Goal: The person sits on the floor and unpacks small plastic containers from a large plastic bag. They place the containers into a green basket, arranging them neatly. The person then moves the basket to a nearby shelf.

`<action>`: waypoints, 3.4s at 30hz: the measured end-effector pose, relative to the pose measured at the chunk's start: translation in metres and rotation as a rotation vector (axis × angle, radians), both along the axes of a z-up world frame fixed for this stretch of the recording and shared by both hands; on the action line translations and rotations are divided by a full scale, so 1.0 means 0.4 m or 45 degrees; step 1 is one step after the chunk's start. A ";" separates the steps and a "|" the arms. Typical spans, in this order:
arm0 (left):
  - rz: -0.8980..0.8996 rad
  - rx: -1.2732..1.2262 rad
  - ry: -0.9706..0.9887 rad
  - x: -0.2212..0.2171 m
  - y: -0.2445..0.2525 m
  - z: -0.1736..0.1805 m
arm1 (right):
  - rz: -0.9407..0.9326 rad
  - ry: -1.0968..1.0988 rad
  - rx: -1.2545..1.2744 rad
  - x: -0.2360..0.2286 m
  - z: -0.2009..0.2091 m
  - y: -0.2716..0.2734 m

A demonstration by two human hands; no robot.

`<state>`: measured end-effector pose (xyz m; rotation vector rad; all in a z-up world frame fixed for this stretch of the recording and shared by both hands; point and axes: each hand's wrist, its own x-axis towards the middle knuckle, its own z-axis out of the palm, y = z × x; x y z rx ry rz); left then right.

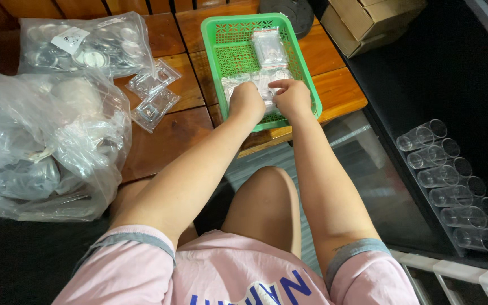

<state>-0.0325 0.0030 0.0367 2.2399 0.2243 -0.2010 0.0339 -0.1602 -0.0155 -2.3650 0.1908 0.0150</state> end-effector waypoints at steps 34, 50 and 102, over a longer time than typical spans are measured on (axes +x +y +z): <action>0.462 0.262 -0.540 -0.126 0.528 -0.152 | 0.287 -0.436 1.045 -0.263 0.153 0.392; 0.359 0.525 -0.202 -0.165 0.523 -0.126 | 0.312 0.310 1.051 -0.303 -0.056 0.589; 0.343 -0.413 -0.839 -0.012 0.144 -0.001 | 0.245 -0.342 0.306 -0.198 0.239 0.143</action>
